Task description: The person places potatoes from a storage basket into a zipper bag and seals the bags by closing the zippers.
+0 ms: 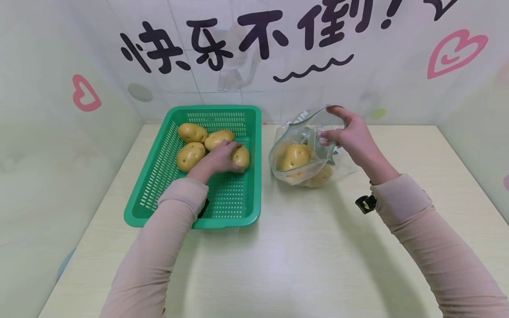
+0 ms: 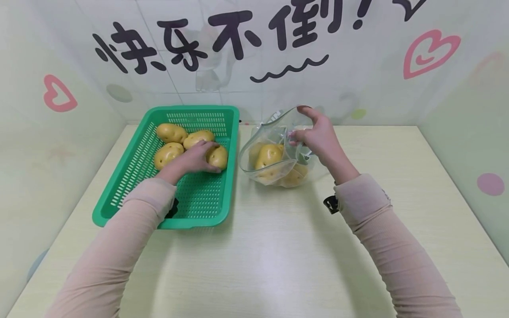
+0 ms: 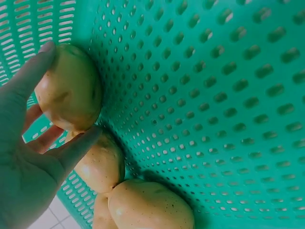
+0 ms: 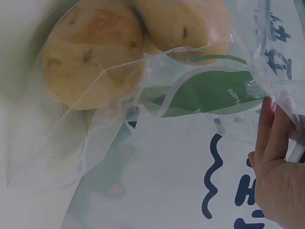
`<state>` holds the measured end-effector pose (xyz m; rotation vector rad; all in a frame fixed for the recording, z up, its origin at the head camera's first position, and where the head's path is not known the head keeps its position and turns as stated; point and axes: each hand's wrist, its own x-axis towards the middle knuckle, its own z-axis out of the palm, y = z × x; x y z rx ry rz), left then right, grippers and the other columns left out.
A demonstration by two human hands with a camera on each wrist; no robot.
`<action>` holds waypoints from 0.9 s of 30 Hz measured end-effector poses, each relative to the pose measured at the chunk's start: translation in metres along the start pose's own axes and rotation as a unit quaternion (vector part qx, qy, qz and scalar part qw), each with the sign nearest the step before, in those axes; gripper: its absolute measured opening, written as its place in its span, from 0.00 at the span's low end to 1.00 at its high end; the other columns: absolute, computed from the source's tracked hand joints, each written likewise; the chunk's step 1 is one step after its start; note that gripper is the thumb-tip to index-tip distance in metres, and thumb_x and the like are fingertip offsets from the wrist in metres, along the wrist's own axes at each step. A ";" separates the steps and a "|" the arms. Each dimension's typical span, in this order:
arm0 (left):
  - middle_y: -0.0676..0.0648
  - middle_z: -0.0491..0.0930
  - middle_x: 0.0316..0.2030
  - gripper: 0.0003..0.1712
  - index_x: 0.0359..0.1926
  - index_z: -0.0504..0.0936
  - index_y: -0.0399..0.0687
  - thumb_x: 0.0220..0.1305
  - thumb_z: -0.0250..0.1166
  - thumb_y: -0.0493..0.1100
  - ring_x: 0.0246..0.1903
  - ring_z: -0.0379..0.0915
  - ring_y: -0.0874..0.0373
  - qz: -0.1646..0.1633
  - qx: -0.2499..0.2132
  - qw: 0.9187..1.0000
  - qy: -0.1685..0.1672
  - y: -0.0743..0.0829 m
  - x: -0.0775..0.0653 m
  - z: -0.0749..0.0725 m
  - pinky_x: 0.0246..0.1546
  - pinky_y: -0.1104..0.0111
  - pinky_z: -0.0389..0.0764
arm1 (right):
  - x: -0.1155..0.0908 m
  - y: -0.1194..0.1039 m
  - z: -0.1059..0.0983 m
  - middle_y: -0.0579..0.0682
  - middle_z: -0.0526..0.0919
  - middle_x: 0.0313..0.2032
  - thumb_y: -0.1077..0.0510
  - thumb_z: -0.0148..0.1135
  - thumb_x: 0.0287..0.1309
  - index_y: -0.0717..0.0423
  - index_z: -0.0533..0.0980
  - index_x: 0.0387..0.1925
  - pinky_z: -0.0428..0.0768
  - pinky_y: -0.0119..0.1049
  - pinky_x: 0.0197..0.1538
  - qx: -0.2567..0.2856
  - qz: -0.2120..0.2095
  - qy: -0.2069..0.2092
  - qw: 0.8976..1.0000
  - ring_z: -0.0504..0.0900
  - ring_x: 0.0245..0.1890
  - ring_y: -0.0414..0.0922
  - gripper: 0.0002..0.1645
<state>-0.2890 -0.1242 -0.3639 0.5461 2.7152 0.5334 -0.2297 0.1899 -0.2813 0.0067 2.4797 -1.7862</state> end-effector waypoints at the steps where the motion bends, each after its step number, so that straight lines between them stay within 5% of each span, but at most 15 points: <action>1: 0.32 0.58 0.68 0.46 0.70 0.59 0.39 0.55 0.69 0.49 0.65 0.60 0.39 0.002 0.002 1.000 0.001 0.000 0.000 0.000 0.67 0.49 0.64 | 0.000 0.000 0.000 0.54 0.50 0.75 0.69 0.57 0.58 0.55 0.55 0.72 0.77 0.21 0.29 0.000 0.000 0.000 1.000 0.80 0.21 0.27 0.42; 27: 0.29 0.57 0.67 0.42 0.69 0.62 0.42 0.55 0.67 0.43 0.64 0.60 0.37 0.007 -0.003 1.000 0.009 0.004 0.000 0.004 0.63 0.47 0.67 | 0.000 0.001 0.000 0.55 0.48 0.75 0.70 0.56 0.58 0.57 0.54 0.72 0.78 0.21 0.31 0.017 0.001 -0.004 1.000 0.80 0.20 0.27 0.42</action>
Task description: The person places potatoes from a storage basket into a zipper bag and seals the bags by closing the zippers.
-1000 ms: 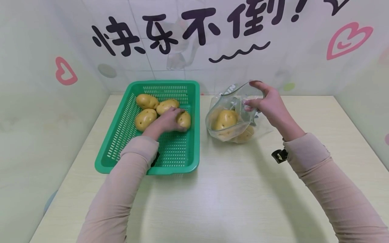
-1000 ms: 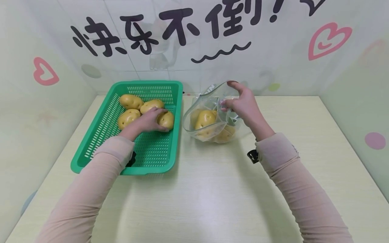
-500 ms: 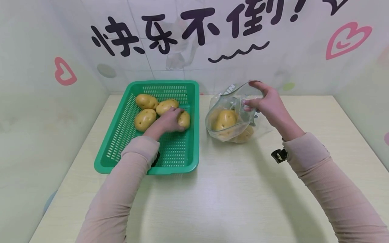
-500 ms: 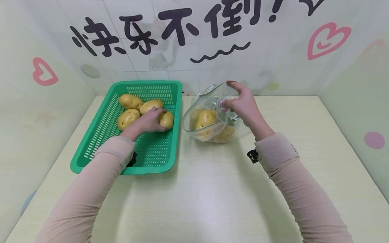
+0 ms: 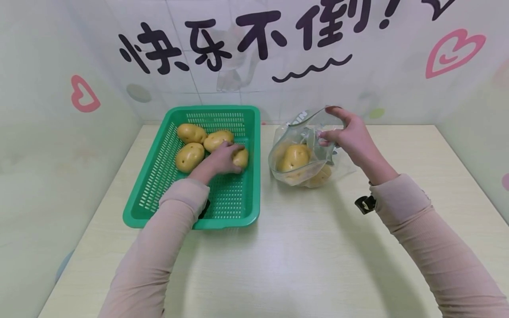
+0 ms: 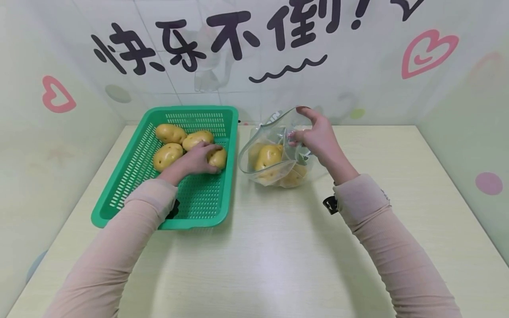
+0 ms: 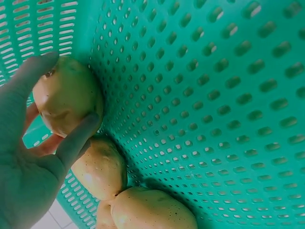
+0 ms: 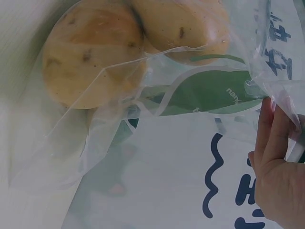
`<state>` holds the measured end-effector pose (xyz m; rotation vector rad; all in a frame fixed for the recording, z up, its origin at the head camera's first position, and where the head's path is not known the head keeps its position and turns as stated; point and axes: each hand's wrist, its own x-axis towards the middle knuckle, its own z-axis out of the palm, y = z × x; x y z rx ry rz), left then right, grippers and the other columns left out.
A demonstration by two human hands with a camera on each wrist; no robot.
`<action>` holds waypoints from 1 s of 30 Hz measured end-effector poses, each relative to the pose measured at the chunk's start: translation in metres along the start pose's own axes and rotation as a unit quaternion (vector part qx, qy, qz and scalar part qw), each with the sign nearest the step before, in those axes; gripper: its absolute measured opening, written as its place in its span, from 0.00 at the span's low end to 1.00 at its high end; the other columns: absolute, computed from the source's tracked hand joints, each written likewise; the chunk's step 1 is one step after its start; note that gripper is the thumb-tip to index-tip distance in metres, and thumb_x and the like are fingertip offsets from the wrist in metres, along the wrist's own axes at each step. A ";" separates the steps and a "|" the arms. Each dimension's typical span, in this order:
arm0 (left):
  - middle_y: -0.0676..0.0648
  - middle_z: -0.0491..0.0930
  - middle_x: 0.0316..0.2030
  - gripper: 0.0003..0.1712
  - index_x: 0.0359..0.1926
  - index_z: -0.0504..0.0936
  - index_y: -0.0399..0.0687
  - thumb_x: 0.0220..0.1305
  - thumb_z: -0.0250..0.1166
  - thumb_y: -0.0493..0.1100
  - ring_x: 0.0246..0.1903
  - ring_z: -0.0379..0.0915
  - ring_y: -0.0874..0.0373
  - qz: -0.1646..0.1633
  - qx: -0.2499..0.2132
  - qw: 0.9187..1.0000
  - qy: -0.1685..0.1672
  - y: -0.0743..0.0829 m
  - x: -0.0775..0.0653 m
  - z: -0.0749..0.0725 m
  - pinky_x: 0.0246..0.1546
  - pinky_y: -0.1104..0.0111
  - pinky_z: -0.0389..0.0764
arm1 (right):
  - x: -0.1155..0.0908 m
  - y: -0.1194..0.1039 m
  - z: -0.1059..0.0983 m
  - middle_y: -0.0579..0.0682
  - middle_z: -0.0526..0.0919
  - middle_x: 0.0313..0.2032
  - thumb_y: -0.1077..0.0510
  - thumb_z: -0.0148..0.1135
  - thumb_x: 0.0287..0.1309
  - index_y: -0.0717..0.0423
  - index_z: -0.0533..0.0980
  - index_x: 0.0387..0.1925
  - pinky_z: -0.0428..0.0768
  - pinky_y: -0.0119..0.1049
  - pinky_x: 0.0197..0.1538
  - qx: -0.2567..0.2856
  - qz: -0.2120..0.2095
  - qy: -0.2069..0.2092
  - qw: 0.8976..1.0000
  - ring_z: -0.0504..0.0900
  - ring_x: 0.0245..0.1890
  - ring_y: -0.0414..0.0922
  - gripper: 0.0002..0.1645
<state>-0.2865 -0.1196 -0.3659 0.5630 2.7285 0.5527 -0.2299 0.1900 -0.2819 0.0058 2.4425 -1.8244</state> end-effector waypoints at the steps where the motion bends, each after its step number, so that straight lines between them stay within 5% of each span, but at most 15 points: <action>1: 0.29 0.58 0.66 0.41 0.69 0.63 0.42 0.55 0.67 0.43 0.63 0.61 0.37 0.001 0.003 1.000 0.003 0.000 0.000 0.000 0.63 0.47 0.67 | 0.000 0.000 0.000 0.55 0.48 0.75 0.70 0.56 0.58 0.57 0.54 0.72 0.78 0.21 0.31 0.001 0.000 0.000 1.000 0.80 0.20 0.28 0.42; 30: 0.33 0.63 0.66 0.41 0.70 0.60 0.40 0.59 0.62 0.48 0.63 0.64 0.40 -0.024 -0.027 0.998 0.059 0.006 0.001 -0.006 0.61 0.49 0.70 | 0.000 0.001 0.000 0.55 0.49 0.75 0.69 0.56 0.59 0.57 0.54 0.72 0.80 0.21 0.34 -0.006 -0.001 -0.002 1.000 0.80 0.21 0.28 0.41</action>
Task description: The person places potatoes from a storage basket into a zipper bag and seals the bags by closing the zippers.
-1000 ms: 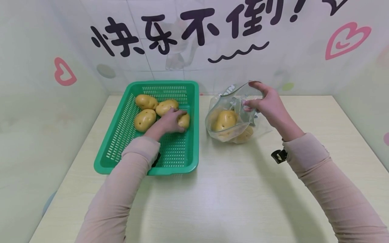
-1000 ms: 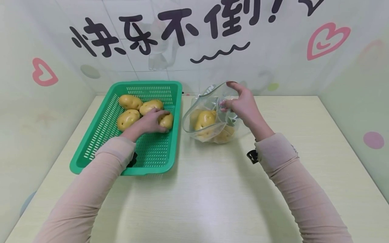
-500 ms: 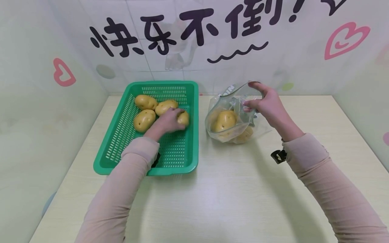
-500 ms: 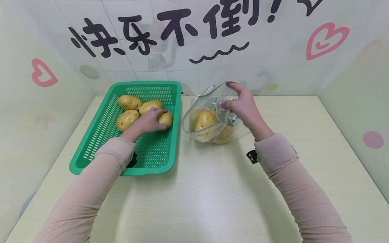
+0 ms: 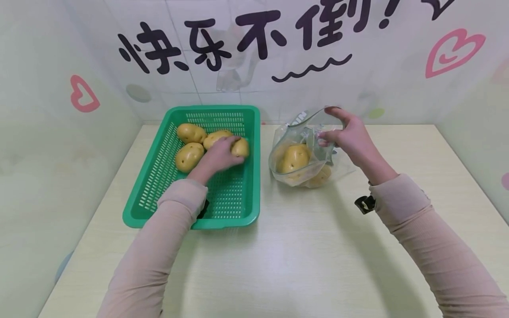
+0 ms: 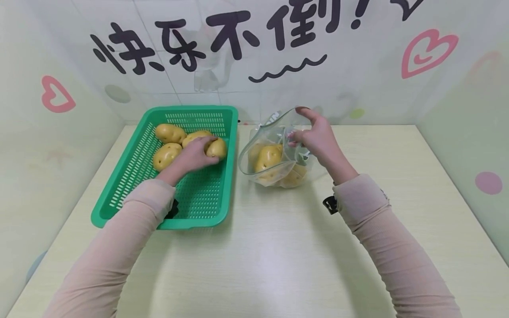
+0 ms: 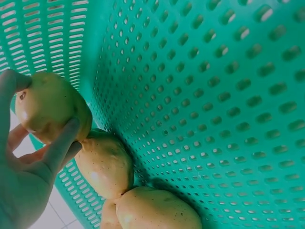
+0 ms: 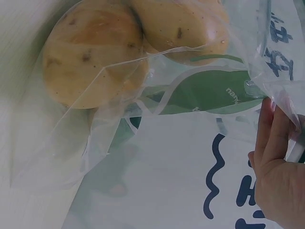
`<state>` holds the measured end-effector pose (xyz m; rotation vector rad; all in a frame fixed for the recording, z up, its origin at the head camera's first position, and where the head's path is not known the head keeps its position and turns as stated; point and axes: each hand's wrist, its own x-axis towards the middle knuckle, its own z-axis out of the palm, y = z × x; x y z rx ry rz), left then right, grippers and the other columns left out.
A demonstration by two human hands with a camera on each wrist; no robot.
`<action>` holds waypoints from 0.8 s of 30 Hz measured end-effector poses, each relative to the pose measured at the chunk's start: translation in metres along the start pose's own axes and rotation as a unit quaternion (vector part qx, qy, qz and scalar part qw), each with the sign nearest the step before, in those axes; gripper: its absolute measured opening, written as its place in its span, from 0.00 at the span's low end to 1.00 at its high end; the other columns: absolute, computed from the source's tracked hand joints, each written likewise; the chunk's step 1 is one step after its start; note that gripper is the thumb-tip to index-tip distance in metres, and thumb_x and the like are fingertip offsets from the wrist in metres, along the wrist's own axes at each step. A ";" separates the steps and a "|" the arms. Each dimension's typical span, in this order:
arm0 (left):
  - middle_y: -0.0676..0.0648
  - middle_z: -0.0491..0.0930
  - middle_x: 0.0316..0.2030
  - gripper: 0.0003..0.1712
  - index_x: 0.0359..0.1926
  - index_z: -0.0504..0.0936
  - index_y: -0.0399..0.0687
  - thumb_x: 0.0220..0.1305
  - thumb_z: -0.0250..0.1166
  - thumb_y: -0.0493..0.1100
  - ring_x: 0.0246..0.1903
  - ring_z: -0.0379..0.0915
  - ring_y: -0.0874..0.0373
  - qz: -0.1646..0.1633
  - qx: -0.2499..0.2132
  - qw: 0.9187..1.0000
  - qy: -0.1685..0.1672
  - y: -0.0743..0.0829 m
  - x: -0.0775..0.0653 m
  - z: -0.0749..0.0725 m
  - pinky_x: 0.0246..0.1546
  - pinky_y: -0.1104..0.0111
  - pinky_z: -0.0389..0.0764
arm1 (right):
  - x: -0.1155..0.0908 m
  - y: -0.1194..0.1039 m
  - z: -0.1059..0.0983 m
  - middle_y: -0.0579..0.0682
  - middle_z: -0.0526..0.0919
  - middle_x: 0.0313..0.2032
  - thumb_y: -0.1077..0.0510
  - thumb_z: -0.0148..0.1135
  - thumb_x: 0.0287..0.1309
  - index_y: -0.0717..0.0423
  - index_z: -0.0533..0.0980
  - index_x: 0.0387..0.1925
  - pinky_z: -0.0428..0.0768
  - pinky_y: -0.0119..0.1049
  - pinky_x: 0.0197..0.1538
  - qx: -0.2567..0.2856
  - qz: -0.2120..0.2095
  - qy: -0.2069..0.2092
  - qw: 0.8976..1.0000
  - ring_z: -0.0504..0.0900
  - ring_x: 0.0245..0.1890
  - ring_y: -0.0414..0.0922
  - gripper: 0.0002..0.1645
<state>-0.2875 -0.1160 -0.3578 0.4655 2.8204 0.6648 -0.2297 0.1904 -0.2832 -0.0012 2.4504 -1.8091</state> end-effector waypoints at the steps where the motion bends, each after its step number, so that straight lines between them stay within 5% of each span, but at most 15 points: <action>1: 0.33 0.63 0.66 0.41 0.70 0.59 0.41 0.59 0.62 0.48 0.63 0.64 0.40 -0.001 -0.003 1.000 0.003 0.000 -0.001 -0.001 0.61 0.49 0.70 | 0.000 0.000 0.000 0.54 0.49 0.75 0.69 0.56 0.59 0.57 0.54 0.72 0.80 0.21 0.34 -0.002 -0.001 0.000 1.000 0.80 0.21 0.28 0.41; 16: 0.37 0.65 0.67 0.40 0.70 0.61 0.40 0.58 0.62 0.46 0.63 0.65 0.43 0.031 -0.051 0.996 0.059 0.002 -0.002 -0.011 0.61 0.51 0.71 | 0.000 -0.001 0.002 0.54 0.49 0.75 0.69 0.56 0.59 0.57 0.54 0.72 0.79 0.21 0.32 -0.015 -0.003 0.000 1.000 0.80 0.20 0.27 0.41; 24: 0.40 0.66 0.67 0.39 0.70 0.62 0.45 0.59 0.64 0.47 0.60 0.68 0.45 0.044 -0.095 0.991 0.089 0.017 -0.007 -0.024 0.56 0.52 0.74 | -0.001 -0.001 0.002 0.54 0.51 0.75 0.68 0.56 0.59 0.56 0.55 0.72 0.74 0.21 0.28 -0.025 -0.002 0.003 1.000 0.80 0.20 0.27 0.40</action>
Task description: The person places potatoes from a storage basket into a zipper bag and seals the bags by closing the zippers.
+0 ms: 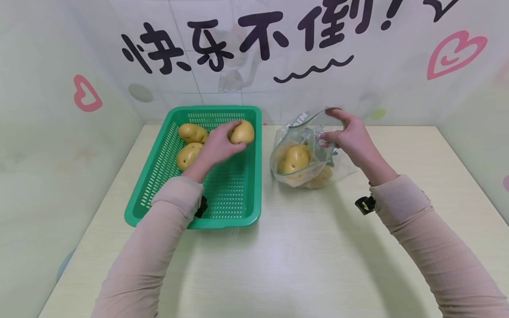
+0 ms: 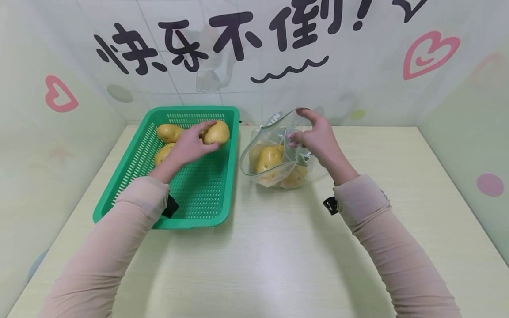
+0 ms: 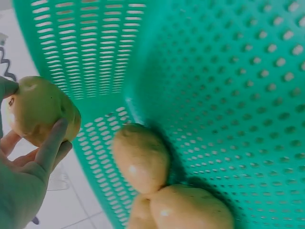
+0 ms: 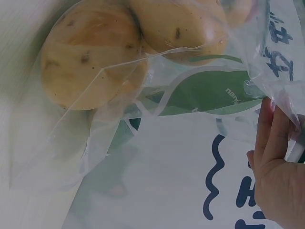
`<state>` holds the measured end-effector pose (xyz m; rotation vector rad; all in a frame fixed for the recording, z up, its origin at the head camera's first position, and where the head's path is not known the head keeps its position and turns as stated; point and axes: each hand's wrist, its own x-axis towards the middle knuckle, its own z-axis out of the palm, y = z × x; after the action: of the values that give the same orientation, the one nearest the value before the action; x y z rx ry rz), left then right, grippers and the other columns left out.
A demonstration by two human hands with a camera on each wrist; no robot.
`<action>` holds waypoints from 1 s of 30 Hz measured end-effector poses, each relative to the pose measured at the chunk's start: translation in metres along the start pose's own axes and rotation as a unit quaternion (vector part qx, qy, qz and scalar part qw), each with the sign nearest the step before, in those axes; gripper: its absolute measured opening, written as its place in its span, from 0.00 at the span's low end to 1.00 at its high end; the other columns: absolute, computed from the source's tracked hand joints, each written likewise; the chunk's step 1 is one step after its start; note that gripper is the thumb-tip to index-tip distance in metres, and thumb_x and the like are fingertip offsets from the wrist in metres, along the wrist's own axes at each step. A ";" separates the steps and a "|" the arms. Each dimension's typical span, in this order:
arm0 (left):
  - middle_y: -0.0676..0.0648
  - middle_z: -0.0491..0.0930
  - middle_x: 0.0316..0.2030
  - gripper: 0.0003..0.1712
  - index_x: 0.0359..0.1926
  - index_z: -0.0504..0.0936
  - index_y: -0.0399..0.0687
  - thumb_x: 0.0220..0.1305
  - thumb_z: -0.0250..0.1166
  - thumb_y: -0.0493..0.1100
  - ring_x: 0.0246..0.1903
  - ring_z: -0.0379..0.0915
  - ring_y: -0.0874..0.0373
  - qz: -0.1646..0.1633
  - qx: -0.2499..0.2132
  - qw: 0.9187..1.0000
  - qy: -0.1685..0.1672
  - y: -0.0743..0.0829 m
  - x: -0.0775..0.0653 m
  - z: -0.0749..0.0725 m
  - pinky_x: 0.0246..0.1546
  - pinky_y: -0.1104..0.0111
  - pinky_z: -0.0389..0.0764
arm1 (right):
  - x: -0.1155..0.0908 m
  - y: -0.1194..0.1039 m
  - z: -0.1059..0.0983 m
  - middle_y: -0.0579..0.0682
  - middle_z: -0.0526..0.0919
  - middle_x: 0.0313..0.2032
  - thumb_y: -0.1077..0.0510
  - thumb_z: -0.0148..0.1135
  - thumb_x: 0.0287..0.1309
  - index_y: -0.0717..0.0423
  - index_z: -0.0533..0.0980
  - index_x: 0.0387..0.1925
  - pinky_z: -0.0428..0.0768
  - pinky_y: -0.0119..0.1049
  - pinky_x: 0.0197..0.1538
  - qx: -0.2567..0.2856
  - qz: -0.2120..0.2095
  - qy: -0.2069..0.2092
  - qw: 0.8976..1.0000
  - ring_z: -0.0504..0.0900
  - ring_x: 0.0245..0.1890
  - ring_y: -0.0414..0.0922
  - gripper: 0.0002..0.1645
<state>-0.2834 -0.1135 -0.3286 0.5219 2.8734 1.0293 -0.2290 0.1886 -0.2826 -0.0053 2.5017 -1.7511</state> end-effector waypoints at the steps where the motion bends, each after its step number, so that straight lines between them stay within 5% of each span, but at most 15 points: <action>1: 0.41 0.66 0.67 0.39 0.70 0.62 0.45 0.59 0.64 0.47 0.59 0.69 0.46 0.002 -0.006 1.000 0.004 0.003 0.000 -0.001 0.55 0.52 0.74 | 0.000 0.000 0.000 0.54 0.51 0.75 0.67 0.57 0.59 0.56 0.56 0.72 0.73 0.21 0.27 -0.002 0.000 0.000 1.000 0.80 0.20 0.27 0.40; 19: 0.43 0.70 0.64 0.37 0.68 0.67 0.47 0.56 0.67 0.43 0.53 0.73 0.50 0.090 -0.092 0.990 0.055 0.057 -0.010 -0.010 0.46 0.61 0.83 | 0.001 0.000 0.000 0.54 0.51 0.74 0.68 0.56 0.59 0.58 0.55 0.72 0.72 0.21 0.26 0.003 -0.003 -0.002 1.000 0.80 0.20 0.27 0.40; 30: 0.41 0.62 0.70 0.38 0.67 0.68 0.47 0.54 0.68 0.39 0.58 0.72 0.48 0.148 -0.130 0.980 0.020 0.082 -0.020 -0.003 0.45 0.66 0.84 | 0.001 -0.001 0.000 0.54 0.52 0.74 0.68 0.56 0.58 0.57 0.56 0.71 0.73 0.21 0.27 0.010 -0.003 -0.001 1.000 0.80 0.20 0.27 0.40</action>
<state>-0.2402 -0.0623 -0.2765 0.9346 2.6849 1.4452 -0.2301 0.1879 -0.2822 -0.0151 2.4850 -1.7771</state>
